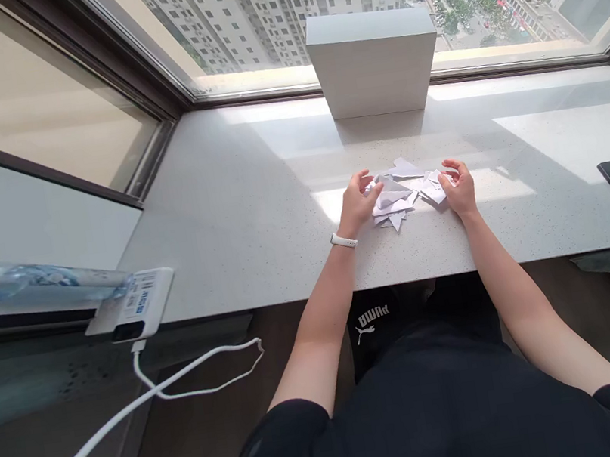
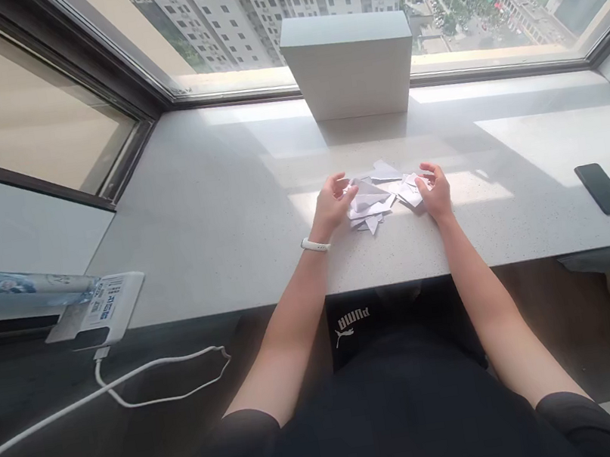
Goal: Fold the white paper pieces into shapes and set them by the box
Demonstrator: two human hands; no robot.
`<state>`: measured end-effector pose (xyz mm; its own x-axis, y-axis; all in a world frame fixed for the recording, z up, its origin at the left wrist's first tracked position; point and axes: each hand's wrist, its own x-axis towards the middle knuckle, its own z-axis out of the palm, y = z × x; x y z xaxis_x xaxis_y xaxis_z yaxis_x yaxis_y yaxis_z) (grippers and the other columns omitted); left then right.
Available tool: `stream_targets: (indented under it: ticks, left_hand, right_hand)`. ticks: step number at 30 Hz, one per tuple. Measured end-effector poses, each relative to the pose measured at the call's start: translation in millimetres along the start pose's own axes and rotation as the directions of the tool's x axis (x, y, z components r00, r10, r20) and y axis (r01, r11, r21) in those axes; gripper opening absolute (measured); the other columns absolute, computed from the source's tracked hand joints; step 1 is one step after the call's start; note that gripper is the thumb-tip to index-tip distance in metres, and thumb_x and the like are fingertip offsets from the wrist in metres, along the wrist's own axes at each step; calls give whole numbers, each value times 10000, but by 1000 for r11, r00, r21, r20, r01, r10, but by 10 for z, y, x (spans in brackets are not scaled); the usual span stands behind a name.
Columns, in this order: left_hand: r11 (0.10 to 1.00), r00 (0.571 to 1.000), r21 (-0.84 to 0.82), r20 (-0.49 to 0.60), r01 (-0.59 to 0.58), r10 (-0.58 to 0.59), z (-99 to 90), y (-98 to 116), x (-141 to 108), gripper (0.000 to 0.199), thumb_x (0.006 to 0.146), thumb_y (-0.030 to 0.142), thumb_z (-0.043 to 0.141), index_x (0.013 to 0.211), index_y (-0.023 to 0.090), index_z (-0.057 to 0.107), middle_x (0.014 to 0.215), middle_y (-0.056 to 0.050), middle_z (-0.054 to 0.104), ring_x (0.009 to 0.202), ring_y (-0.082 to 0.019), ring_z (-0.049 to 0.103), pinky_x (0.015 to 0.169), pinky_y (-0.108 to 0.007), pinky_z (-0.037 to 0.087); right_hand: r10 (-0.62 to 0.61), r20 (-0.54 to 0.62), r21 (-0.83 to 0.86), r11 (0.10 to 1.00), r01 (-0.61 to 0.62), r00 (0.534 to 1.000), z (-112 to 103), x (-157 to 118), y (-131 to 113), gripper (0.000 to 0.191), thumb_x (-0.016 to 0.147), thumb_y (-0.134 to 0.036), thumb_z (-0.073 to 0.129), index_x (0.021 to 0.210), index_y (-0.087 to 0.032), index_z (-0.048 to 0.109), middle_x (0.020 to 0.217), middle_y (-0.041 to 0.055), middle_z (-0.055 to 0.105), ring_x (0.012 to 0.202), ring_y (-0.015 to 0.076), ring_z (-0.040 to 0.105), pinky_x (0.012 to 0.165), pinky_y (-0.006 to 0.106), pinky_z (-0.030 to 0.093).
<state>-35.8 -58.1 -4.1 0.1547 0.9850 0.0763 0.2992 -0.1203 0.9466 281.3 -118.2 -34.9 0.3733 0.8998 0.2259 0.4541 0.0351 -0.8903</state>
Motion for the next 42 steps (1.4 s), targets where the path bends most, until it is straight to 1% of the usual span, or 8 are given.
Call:
stream_targets:
  ticks: [3,6,10,13,19,29,35,42]
  left_hand:
    - [950,977,261,-79,-173,199,-4,-51,-110,488,1166,369,827,1607,191,720,1737,-246,770,1713,-401,692,1494,-657,519]
    - [909,964,358,-75,-213,255,-55,-122,-266,430,1210,408,744,1590,207,721,1729,-246,768,1701,-405,690,1499,-670,505]
    - [851,963,454,74,-265,261,-11,-219,-565,654,1141,541,855,1683,225,669,1842,-263,670,1772,-471,604,1503,-732,478]
    - [791,944,516,215,-328,251,109,-280,-744,914,1022,578,997,1779,241,611,1949,-286,547,1853,-529,494,1527,-783,421]
    - [734,938,585,229,-345,259,244,-267,-793,553,1105,418,851,1612,231,737,1879,-290,624,1721,-545,641,1435,-804,530]
    - [776,932,517,180,-361,314,135,-209,-776,119,1118,173,718,1220,232,733,1739,-253,742,1503,-427,811,1191,-622,762]
    - [801,921,463,105,-380,376,60,-224,-812,137,1119,123,706,1110,257,678,1614,-219,794,1492,-396,822,1286,-665,728]
    - [799,879,447,-53,-403,473,-147,-254,-943,97,1128,188,706,1113,282,683,1449,-176,859,1453,-363,846,1260,-652,751]
  right_hand:
    - [54,-89,105,993,-45,995,-19,38,21,525,1040,-527,670,1512,-298,676,1617,192,751,1478,407,795,1335,711,644]
    - [77,-139,187,981,-50,987,10,65,-27,484,1060,-561,680,1484,-327,678,1594,176,756,1461,411,791,1301,723,673]
    - [39,-160,187,982,-9,986,159,145,-134,435,1093,-568,654,1441,-311,693,1587,187,775,1441,392,808,1261,650,708]
    - [12,-13,121,993,-10,1000,279,190,-184,478,1114,-556,649,1504,-283,695,1640,218,778,1497,395,799,1258,615,707]
    - [12,324,-26,1000,-4,946,358,97,-199,741,1039,-526,775,1706,-221,670,1724,259,776,1619,474,750,1366,722,620]
    - [99,251,149,979,-140,963,194,114,-165,777,941,-488,802,1669,-259,655,1748,235,740,1445,439,838,1152,644,773]
    - [154,74,311,935,-170,985,193,263,-195,670,929,-487,787,1551,-267,674,1689,236,765,1342,428,861,1204,710,745]
    - [-9,257,63,998,-7,966,336,186,-207,669,985,-514,843,1587,-247,730,1701,235,778,1623,444,744,1406,702,617]
